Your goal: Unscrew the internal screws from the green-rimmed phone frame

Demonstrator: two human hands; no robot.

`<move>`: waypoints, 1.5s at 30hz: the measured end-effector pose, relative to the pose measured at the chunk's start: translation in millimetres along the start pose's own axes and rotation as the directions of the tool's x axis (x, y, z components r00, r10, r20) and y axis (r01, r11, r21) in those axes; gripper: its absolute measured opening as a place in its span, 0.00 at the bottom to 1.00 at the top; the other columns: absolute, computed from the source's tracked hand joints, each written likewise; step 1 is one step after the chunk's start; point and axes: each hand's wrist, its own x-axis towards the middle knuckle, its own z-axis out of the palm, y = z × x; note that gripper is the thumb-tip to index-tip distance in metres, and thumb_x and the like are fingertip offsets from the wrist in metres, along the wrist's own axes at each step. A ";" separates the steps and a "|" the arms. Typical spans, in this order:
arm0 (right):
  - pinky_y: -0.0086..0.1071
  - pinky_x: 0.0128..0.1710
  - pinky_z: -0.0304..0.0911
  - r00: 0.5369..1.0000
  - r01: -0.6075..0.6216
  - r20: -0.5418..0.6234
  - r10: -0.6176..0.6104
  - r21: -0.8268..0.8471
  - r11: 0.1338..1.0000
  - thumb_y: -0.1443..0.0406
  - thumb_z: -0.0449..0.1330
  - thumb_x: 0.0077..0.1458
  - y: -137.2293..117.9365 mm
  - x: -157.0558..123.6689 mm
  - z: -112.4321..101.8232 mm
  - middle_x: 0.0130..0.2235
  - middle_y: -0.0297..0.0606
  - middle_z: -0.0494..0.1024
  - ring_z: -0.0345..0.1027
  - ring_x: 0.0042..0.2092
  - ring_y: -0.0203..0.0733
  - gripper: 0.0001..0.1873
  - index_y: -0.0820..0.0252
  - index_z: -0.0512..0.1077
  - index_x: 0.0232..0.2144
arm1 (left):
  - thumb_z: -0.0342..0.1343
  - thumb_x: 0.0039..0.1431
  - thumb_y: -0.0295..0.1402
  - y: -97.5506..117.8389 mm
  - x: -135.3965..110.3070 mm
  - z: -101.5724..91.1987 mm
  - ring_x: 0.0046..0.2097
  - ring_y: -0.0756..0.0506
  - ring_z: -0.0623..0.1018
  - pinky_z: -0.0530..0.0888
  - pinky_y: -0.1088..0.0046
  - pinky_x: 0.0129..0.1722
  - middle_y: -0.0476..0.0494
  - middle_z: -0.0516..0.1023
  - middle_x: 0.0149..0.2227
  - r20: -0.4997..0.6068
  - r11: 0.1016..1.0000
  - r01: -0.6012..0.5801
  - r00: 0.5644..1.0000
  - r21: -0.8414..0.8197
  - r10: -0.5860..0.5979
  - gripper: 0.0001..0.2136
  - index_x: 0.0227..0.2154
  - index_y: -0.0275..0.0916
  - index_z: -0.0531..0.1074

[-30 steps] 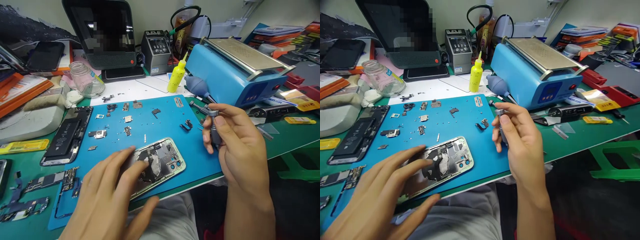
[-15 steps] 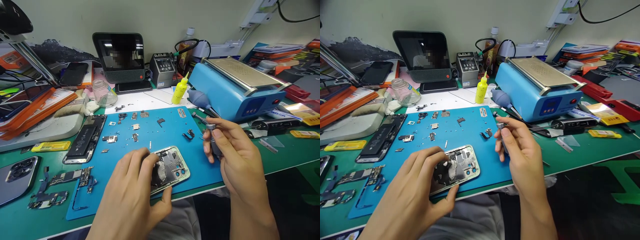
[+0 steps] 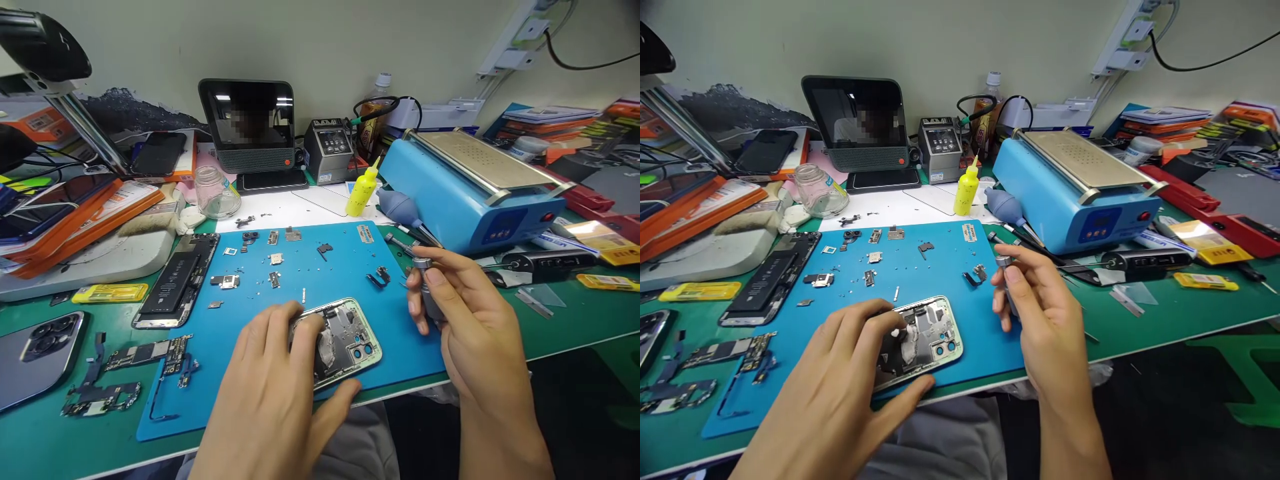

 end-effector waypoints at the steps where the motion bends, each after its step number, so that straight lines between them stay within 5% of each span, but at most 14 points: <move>1: 0.22 0.20 0.63 1.000 0.000 -0.001 0.000 0.000 1.000 0.55 0.71 0.71 0.0 -0.2 -0.1 0.37 0.33 0.81 0.71 0.29 0.33 0.12 0.45 0.87 0.54 | 0.70 0.69 0.40 2.3 0.9 1.0 0.59 0.29 0.80 0.82 0.44 0.57 0.33 0.78 0.61 -0.007 1.000 0.007 1.000 0.010 -0.007 0.26 0.62 0.42 0.66; 6: 0.22 0.20 0.64 1.000 -0.012 -0.008 0.012 -0.010 1.000 0.54 0.71 0.71 -0.7 -0.8 -0.1 0.37 0.34 0.81 0.72 0.29 0.34 0.13 0.45 0.87 0.55 | 0.60 0.68 0.35 14.9 7.7 5.0 0.59 0.26 0.81 0.82 0.40 0.56 0.31 0.79 0.58 -0.046 0.997 0.034 0.998 0.076 -0.030 0.20 0.60 0.38 0.67; 15: 0.26 0.19 0.63 0.998 -0.030 -0.049 0.029 -0.008 1.000 0.55 0.74 0.67 -6.5 -0.6 5.0 0.37 0.36 0.81 0.71 0.29 0.36 0.12 0.46 0.88 0.51 | 0.57 0.70 0.35 15.7 9.8 2.8 0.58 0.28 0.82 0.83 0.42 0.55 0.30 0.80 0.58 -0.049 0.993 0.026 0.999 0.111 -0.021 0.17 0.58 0.38 0.67; 35: 0.28 0.17 0.63 0.996 -0.036 -0.081 0.033 -0.041 0.999 0.53 0.77 0.61 -7.9 1.0 6.8 0.36 0.39 0.81 0.71 0.28 0.40 0.13 0.42 0.90 0.48 | 0.61 0.59 0.30 -6.0 4.1 -6.5 0.53 0.31 0.86 0.89 0.50 0.48 0.35 0.83 0.55 -0.008 0.996 -0.069 0.998 0.060 0.070 0.17 0.50 0.44 0.66; 41: 0.27 0.18 0.62 0.996 -0.032 -0.084 0.028 -0.047 0.998 0.54 0.76 0.63 -6.4 1.9 8.2 0.36 0.39 0.81 0.71 0.28 0.39 0.13 0.42 0.90 0.49 | 0.69 0.64 0.42 -6.5 4.9 -1.5 0.51 0.26 0.88 0.91 0.44 0.44 0.28 0.83 0.55 -0.012 0.991 -0.100 0.995 0.090 0.102 0.24 0.56 0.39 0.68; 45: 0.25 0.18 0.63 0.997 -0.028 -0.079 0.024 -0.054 0.998 0.53 0.76 0.64 -5.6 1.4 7.9 0.36 0.37 0.81 0.71 0.28 0.37 0.13 0.42 0.90 0.49 | 0.65 0.71 0.43 -2.5 5.3 -0.4 0.52 0.27 0.89 0.91 0.46 0.46 0.30 0.84 0.55 -0.027 0.990 -0.101 0.994 0.101 0.104 0.21 0.57 0.39 0.68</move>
